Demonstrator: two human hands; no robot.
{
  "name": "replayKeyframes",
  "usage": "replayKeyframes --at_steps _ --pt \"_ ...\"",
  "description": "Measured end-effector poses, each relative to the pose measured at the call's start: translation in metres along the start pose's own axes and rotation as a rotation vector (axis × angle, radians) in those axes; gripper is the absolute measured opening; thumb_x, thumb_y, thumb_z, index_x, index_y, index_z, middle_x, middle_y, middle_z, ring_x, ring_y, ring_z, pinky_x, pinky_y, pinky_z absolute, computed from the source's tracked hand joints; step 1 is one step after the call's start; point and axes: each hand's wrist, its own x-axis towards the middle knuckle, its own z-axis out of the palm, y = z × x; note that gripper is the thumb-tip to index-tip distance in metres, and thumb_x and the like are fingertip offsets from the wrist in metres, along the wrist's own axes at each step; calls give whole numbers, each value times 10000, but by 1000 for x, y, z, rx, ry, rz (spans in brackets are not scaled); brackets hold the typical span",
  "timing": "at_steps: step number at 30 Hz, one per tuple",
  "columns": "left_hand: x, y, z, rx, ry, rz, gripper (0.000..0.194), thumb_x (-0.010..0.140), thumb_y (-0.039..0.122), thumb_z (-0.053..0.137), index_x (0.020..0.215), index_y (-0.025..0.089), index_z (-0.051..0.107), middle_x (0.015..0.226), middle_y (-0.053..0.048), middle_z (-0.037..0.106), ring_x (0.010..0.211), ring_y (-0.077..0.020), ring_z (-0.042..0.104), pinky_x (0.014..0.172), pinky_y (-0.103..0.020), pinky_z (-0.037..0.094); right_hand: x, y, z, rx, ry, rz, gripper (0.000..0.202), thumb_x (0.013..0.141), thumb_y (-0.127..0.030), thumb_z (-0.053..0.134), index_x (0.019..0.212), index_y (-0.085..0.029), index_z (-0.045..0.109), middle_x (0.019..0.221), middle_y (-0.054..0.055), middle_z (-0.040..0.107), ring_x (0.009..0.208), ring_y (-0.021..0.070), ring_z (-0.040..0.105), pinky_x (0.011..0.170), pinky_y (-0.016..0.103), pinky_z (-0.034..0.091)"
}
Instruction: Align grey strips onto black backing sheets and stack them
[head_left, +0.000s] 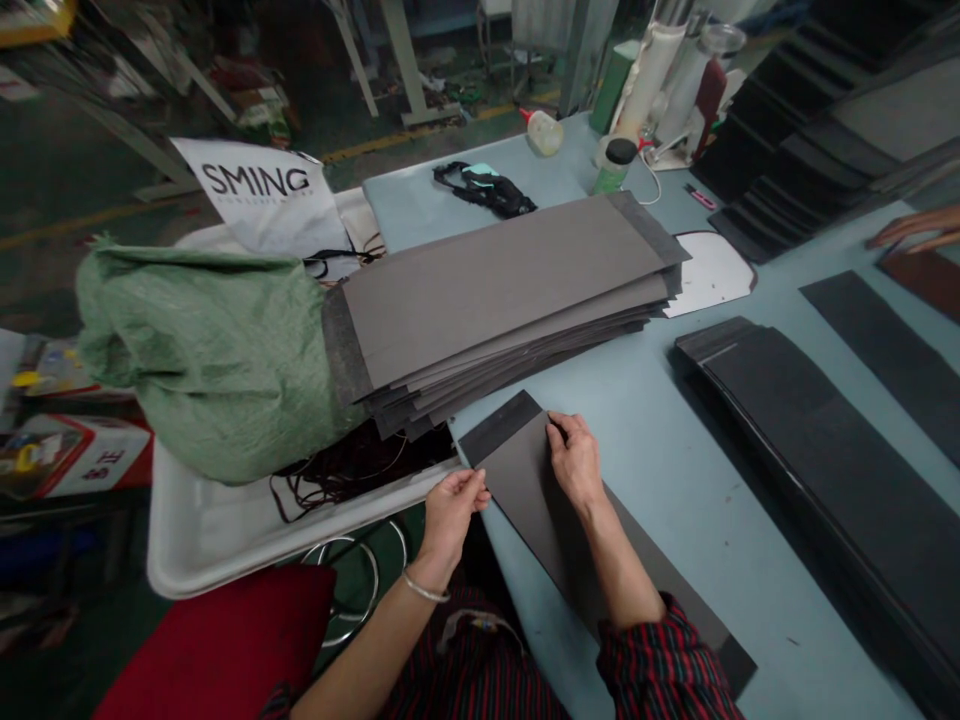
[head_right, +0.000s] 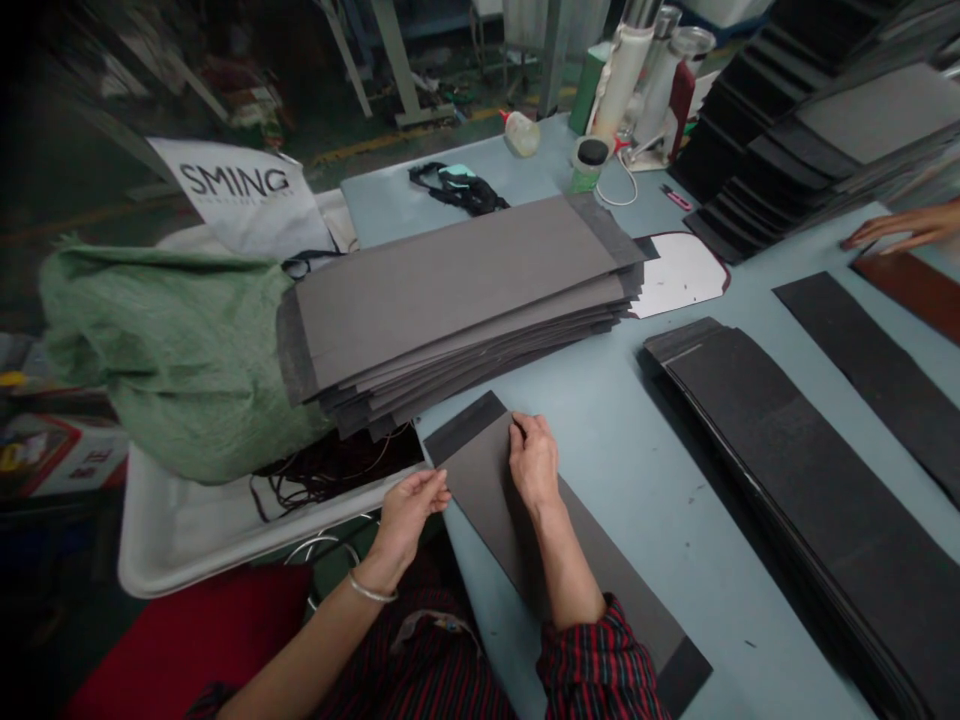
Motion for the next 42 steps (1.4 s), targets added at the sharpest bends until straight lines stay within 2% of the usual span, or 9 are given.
replayKeyframes --at_steps 4,8,10,15,20,24,27,31,42 --pt "-1 3 4 250 85 384 352 811 375 643 1111 196 606 922 -91 682 842 -213 667 798 -372 523 2 2 7 -20 68 33 319 892 -284 471 1131 -155 637 1031 128 640 934 250 597 888 408 468" --pt "-8 2 8 742 -175 849 411 917 235 460 1318 289 538 1383 -93 546 1386 -272 358 1149 -470 204 5 -2 12 -37 94 78 303 890 -259 486 1149 -156 605 1063 132 647 948 254 600 882 410 471" --pt "-9 0 7 891 -265 919 458 923 211 428 1371 289 489 1434 -79 500 1432 -278 268 1167 -488 113 3 -1 9 -58 62 53 281 898 -247 478 1132 -164 610 1058 128 644 966 250 597 884 396 470" --pt "3 3 7 1074 -249 1016 512 935 222 395 1445 261 380 1486 -73 429 1457 -285 188 1164 -525 58 -33 24 -31 -69 -45 -3 260 909 -245 471 1099 -177 636 982 97 631 914 229 600 854 360 481" --pt "24 19 24 1024 -294 1071 477 932 229 400 1407 253 442 1473 -74 453 1466 -282 151 1166 -533 93 -85 54 -69 -104 23 122 278 902 -264 483 1105 -153 638 1001 112 634 938 239 605 877 377 482" --pt "17 17 30 730 -176 868 457 915 250 450 1370 214 469 1452 -122 462 1420 -270 289 1166 -487 211 -91 55 -72 -179 57 183 319 895 -281 484 1149 -135 612 1038 137 626 975 263 593 890 403 480" --pt "-7 4 28 319 24 430 390 899 226 482 1285 178 507 1343 -165 530 1228 -234 535 1082 -433 388 -82 49 -69 -220 66 197 334 901 -292 473 1172 -137 593 1062 141 615 963 266 586 889 415 476" --pt "-39 -4 34 -139 32 4 209 853 127 545 1058 151 581 1105 -137 648 991 -171 657 1009 -381 471 -66 42 -61 -246 55 159 333 903 -270 461 1190 -152 580 1054 133 601 964 260 567 867 404 470" --pt "-49 18 45 -193 8 -149 124 827 70 569 922 146 596 1023 -109 675 973 -140 660 1034 -329 452 -53 39 -34 -235 156 166 225 843 -195 494 1009 -165 643 966 113 572 931 258 521 853 408 450"
